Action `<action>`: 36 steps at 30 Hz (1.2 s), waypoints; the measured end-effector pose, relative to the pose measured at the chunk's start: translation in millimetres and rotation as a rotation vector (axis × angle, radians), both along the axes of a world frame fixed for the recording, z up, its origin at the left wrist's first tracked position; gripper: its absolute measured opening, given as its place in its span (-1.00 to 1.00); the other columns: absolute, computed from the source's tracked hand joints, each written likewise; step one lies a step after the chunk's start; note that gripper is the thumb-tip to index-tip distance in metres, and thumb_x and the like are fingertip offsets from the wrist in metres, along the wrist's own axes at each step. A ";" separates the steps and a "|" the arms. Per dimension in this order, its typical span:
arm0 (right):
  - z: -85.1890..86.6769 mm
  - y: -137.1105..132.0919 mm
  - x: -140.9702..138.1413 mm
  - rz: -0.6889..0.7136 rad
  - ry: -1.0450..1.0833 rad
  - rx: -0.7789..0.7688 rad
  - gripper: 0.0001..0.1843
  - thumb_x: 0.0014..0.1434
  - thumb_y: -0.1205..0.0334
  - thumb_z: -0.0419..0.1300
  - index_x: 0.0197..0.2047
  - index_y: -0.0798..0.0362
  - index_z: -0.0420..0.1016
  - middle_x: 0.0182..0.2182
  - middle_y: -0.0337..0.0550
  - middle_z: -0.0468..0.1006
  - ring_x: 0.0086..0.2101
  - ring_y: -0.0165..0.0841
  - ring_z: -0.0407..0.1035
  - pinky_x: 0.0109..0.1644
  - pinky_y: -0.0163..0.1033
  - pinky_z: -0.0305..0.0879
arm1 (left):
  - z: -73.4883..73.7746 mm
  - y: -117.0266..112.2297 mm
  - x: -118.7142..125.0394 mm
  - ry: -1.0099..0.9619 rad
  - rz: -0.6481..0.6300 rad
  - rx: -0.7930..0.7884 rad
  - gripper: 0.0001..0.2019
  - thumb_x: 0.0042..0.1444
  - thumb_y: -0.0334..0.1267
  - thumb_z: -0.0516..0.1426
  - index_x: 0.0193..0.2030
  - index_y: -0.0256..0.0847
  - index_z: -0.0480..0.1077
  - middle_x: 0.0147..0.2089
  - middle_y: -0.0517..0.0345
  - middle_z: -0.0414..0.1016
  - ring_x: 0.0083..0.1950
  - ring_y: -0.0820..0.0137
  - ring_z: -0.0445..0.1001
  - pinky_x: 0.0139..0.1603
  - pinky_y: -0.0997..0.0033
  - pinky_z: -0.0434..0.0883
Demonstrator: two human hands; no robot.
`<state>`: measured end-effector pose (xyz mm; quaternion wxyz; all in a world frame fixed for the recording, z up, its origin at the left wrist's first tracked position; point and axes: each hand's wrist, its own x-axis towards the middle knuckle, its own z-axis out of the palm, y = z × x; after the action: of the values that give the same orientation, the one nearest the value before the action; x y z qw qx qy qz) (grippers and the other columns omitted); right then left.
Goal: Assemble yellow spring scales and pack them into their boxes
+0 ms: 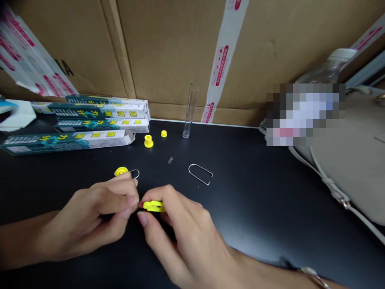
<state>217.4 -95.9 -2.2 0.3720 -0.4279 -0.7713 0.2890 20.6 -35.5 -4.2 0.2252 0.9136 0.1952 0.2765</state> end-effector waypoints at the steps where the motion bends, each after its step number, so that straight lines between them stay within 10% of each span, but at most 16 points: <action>1: -0.2 0.4 -0.5 -0.001 0.005 -0.004 -0.93 0.34 0.36 0.08 -0.13 0.02 0.32 -0.41 -0.33 0.43 -0.49 -0.51 0.30 -0.46 -0.42 0.22 | -0.7 -0.2 0.7 -0.033 0.017 -0.011 -0.82 0.17 -0.52 -0.02 -0.36 -0.15 0.16 -0.42 0.32 0.33 -0.42 0.51 0.30 -0.25 0.42 0.32; 9: -7.3 7.3 3.2 -0.099 -0.033 -0.002 -0.95 0.40 0.31 0.03 -0.09 -0.03 0.23 -0.44 -0.37 0.42 -0.56 -0.52 0.30 -0.51 -0.41 0.20 | -1.0 1.8 6.3 0.021 0.158 -0.075 -0.81 0.33 -0.34 0.03 0.05 -0.12 0.16 0.01 0.14 0.50 -0.04 0.41 0.57 -0.11 0.46 0.46; 23: -12.4 25.2 13.6 -0.054 -0.417 0.569 -0.87 0.38 0.41 0.00 -0.12 0.12 0.36 -0.41 -0.12 0.54 -0.45 -0.35 0.41 -0.44 -0.28 0.30 | -5.8 0.3 5.9 0.048 0.184 -0.017 -0.76 0.35 -0.37 -0.02 0.12 -0.14 0.17 0.10 0.09 0.41 0.10 0.43 0.48 0.10 0.41 0.43; 36: -18.0 29.1 16.4 -0.062 -0.287 0.441 -0.92 0.37 0.35 0.09 -0.15 0.11 0.41 -0.42 -0.21 0.51 -0.47 -0.42 0.39 -0.42 -0.34 0.26 | -5.3 -1.5 13.2 0.306 0.239 0.225 -0.75 0.40 -0.34 -0.16 -0.27 -0.21 0.26 -0.30 0.14 0.35 -0.26 0.29 0.27 -0.17 0.20 0.25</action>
<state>233.8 -66.8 -20.2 0.3517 -0.3966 -0.8471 0.0387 33.8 -37.0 -9.5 0.0554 0.9346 0.3021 0.1795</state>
